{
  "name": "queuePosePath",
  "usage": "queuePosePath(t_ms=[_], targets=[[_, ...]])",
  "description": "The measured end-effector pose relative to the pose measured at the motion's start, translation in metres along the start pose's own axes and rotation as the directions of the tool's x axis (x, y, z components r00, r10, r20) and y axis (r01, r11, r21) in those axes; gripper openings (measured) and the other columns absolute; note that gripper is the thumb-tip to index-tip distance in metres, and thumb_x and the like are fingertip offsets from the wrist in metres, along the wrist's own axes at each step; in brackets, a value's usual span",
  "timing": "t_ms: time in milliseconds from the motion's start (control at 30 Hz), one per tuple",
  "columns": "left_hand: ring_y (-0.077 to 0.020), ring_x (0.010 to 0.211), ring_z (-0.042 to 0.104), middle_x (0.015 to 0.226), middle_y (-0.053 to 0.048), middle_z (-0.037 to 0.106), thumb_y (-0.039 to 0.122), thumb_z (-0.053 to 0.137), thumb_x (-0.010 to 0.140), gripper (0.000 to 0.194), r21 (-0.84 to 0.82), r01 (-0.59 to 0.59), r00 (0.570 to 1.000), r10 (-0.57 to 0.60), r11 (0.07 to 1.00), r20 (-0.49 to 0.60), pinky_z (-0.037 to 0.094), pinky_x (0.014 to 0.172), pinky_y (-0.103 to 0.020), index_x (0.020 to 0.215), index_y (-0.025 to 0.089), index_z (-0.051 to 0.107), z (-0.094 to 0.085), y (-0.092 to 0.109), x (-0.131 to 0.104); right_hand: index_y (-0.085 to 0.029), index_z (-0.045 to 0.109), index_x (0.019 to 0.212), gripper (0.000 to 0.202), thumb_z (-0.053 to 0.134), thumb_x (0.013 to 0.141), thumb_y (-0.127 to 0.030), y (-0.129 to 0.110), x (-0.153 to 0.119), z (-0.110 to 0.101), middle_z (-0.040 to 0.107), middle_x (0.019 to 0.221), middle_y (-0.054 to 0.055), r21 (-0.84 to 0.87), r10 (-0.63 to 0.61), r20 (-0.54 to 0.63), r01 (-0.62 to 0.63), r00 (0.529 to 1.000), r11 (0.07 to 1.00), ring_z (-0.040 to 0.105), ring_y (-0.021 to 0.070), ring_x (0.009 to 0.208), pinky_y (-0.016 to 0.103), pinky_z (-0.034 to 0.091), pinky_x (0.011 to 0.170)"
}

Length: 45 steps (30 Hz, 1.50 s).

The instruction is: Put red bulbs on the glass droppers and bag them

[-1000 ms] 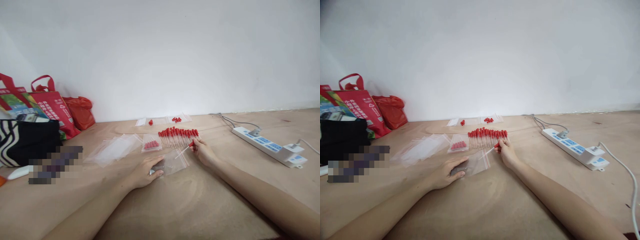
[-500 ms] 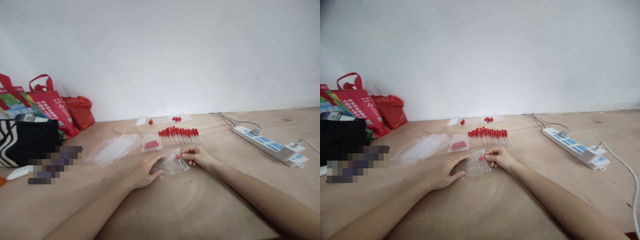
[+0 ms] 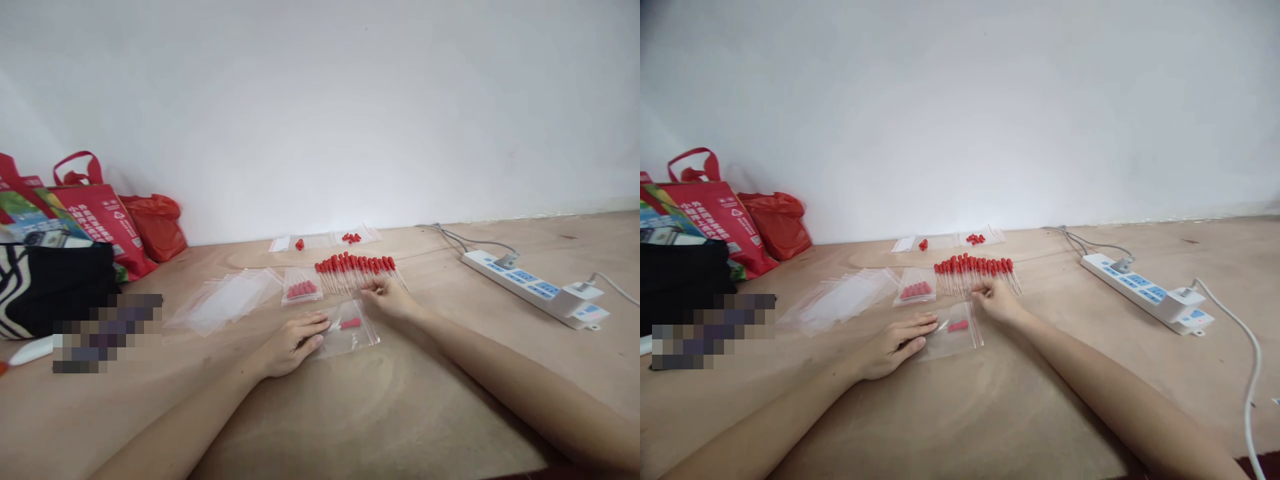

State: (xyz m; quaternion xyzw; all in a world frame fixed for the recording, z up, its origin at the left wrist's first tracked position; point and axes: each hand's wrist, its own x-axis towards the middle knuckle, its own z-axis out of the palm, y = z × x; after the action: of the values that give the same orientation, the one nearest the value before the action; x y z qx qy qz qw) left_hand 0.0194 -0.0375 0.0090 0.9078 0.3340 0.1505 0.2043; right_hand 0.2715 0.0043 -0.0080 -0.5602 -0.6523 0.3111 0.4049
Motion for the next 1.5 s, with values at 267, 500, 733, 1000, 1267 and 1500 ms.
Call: queuePosePath(t_ms=[267, 500, 733, 1000, 1267, 1500], targets=[[-0.0210, 0.103, 0.049, 0.111, -0.010, 0.053, 0.029, 0.044, 0.082, 0.031, 0.062, -0.019, 0.987, 0.029, 0.998, -0.161, 0.039, 0.089, -0.036, 0.109, 0.018, 0.055, 0.001, 0.001, -0.002, -0.016, 0.059, 0.088, 0.024, 0.053, 0.070, -0.031, -0.015, 0.072, 0.009, 0.061, 0.097, 0.010, -0.386, 0.113, -0.294, -0.226, 0.949, 0.894, 0.056, 0.0212, 0.089, 0.029, 0.041, 0.074], [-0.0174, 0.079, 0.051, 0.084, -0.004, 0.055, 0.031, 0.049, 0.078, 0.013, 0.053, -0.002, 0.983, 0.012, 0.999, -0.183, 0.043, 0.073, -0.030, 0.077, 0.018, 0.051, -0.002, 0.003, -0.003, -0.015, 0.059, 0.076, 0.019, 0.060, 0.063, -0.029, -0.014, 0.097, 0.019, 0.063, 0.084, 0.016, -0.314, 0.294, -0.316, -0.392, 0.902, 0.865, 0.058, 0.0293, 0.083, 0.036, 0.044, 0.063], [-0.0176, 0.087, 0.053, 0.093, -0.006, 0.056, 0.029, 0.047, 0.080, 0.013, 0.005, -0.026, 0.990, 0.026, 1.000, -0.141, 0.042, 0.079, -0.031, 0.085, 0.018, 0.052, -0.003, 0.003, -0.003, -0.016, 0.056, 0.064, 0.010, 0.061, 0.061, -0.025, -0.017, 0.100, 0.011, 0.061, 0.072, 0.012, -0.122, 0.320, -0.279, -0.363, 0.906, 0.924, 0.058, 0.0265, 0.078, 0.032, 0.043, 0.058], [-0.0188, 0.106, 0.049, 0.114, -0.005, 0.054, 0.028, 0.047, 0.082, 0.022, 0.010, 0.003, 0.997, -0.003, 1.000, -0.071, 0.037, 0.092, -0.034, 0.101, 0.021, 0.053, -0.004, 0.004, -0.002, -0.018, 0.046, 0.073, 0.016, 0.052, 0.072, -0.033, -0.004, 0.046, -0.025, 0.060, 0.063, 0.002, 0.309, 0.201, -0.142, -0.149, 0.969, 0.939, 0.047, 0.0072, 0.045, 0.020, 0.038, 0.044], [-0.0190, 0.113, 0.044, 0.119, -0.003, 0.052, 0.033, 0.045, 0.083, 0.029, 0.013, 0.028, 0.999, -0.027, 1.000, -0.047, 0.034, 0.096, -0.035, 0.111, 0.023, 0.051, -0.002, -0.002, -0.004, -0.024, 0.038, 0.097, 0.036, 0.055, 0.065, -0.028, 0.020, -0.004, -0.014, 0.053, 0.058, -0.008, 0.678, 0.316, -0.218, -0.089, 0.923, 0.730, 0.048, 0.0059, 0.043, 0.017, 0.036, 0.042], [-0.0198, 0.118, 0.038, 0.127, -0.002, 0.045, 0.034, 0.042, 0.085, 0.037, -0.007, 0.041, 0.998, -0.041, 0.999, 0.056, 0.030, 0.099, -0.036, 0.120, 0.024, 0.044, -0.009, -0.002, -0.004, -0.023, 0.038, 0.094, 0.037, 0.058, 0.064, -0.030, 0.006, -0.014, -0.005, 0.055, 0.059, -0.007, 0.688, 0.253, -0.175, -0.065, 0.951, 0.722, 0.052, 0.0074, 0.047, 0.019, 0.041, 0.048]])
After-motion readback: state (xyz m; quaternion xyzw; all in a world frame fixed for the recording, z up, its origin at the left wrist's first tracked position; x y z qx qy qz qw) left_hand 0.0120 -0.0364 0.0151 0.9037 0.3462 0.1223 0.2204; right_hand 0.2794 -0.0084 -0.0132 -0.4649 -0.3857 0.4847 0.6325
